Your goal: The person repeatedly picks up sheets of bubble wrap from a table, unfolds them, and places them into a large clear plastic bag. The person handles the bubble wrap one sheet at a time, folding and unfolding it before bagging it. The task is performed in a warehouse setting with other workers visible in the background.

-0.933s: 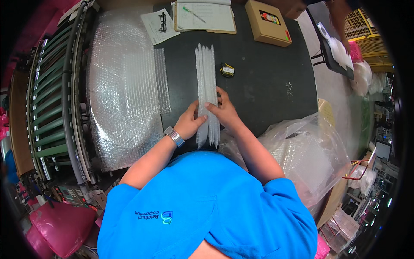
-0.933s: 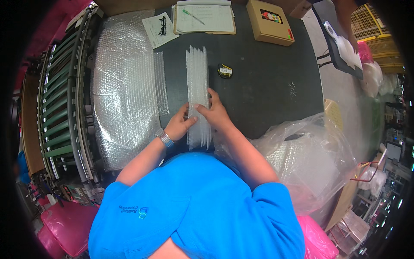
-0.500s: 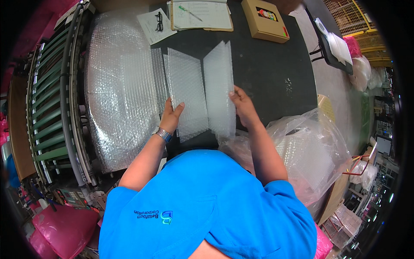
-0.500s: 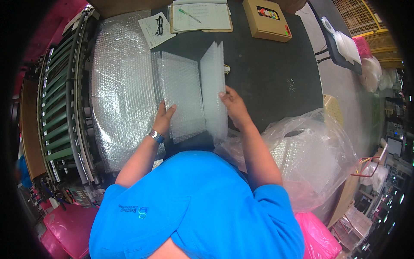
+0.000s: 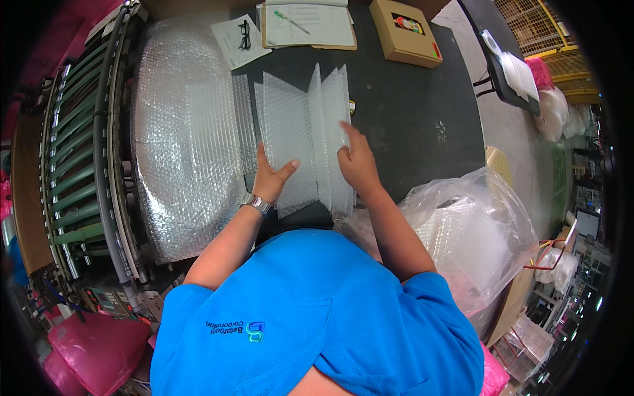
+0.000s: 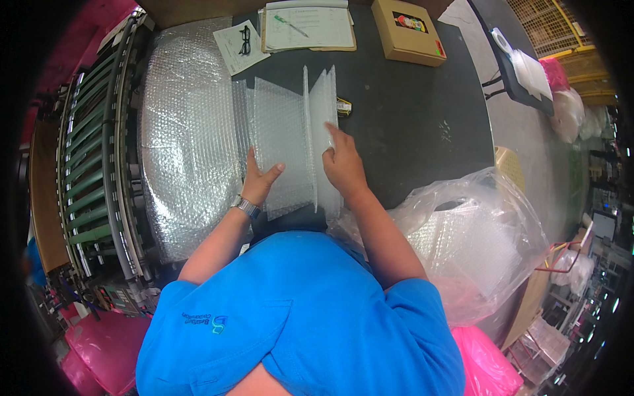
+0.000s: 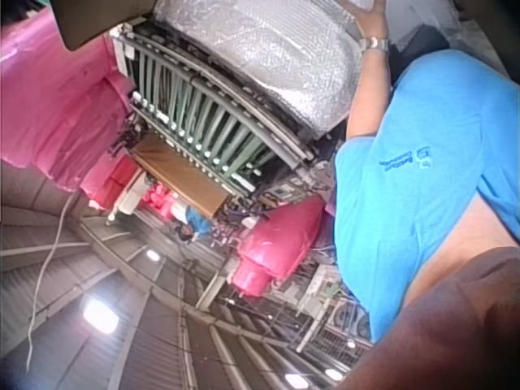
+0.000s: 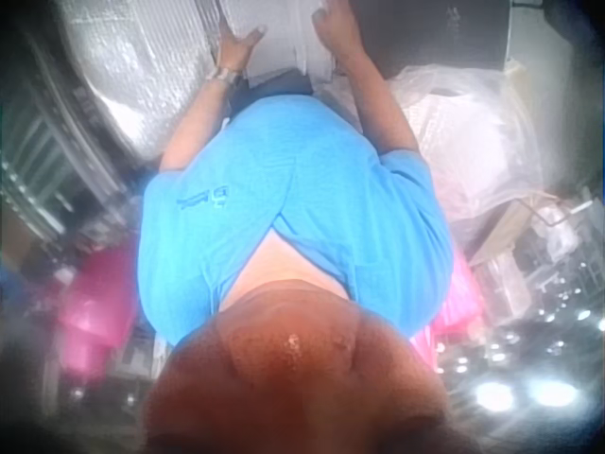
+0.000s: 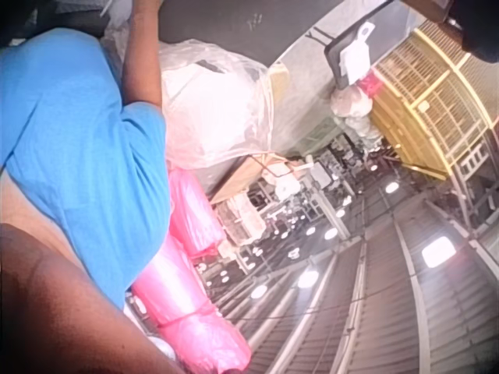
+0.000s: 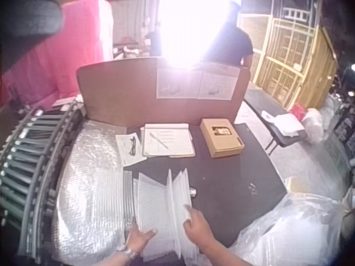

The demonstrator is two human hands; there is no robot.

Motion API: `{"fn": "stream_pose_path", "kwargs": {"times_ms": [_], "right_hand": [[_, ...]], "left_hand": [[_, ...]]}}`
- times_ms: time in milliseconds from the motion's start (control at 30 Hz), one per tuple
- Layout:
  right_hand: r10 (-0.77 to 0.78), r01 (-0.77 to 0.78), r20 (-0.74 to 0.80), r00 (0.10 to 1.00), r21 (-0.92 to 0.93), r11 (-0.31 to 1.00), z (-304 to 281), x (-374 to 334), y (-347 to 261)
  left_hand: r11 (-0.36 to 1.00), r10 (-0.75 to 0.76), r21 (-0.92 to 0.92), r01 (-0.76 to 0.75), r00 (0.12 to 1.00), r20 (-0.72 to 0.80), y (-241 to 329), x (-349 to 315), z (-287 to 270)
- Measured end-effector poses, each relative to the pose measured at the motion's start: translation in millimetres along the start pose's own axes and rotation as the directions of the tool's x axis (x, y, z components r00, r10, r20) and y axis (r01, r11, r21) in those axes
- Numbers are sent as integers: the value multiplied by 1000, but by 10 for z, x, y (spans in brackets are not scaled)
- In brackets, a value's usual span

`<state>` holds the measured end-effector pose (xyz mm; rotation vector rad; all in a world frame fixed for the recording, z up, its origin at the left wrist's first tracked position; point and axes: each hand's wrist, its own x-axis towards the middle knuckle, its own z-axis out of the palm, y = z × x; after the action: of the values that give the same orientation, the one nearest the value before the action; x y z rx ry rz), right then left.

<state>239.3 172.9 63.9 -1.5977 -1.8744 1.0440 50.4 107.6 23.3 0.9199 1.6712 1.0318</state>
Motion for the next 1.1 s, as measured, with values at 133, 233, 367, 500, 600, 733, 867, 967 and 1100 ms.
{"fn": "stream_pose_path", "kwargs": {"times_ms": [133,233,367,500,600,733,867,967,1100], "right_hand": [[-122,161,195,973,-199,967,84,-35,-134],[-46,98,316,947,-152,983,81,-52,-336],[-66,63,153,986,27,998,65,-6,-125],[-132,117,22,991,320,940,109,50,189],[14,-149,209,978,648,747,116,60,105],[53,-173,233,971,530,830,258,36,64],[-98,124,-117,988,245,962,176,56,-63],[-128,129,-21,992,90,988,4,93,135],[15,-22,46,999,143,989,-36,76,132]], "left_hand": [[996,-21,-91,26,999,47,44,-32,2],[993,-37,-111,44,997,70,162,-74,29],[978,-150,-130,166,981,123,175,-51,-42],[996,-75,52,75,997,9,84,-28,-38],[995,68,79,-66,997,-29,22,-4,67],[998,50,43,-53,996,77,215,-49,122],[978,98,182,-107,994,57,195,-23,103],[996,-86,-12,88,990,110,319,-77,48],[995,99,-21,-97,993,64,35,6,90]]}}
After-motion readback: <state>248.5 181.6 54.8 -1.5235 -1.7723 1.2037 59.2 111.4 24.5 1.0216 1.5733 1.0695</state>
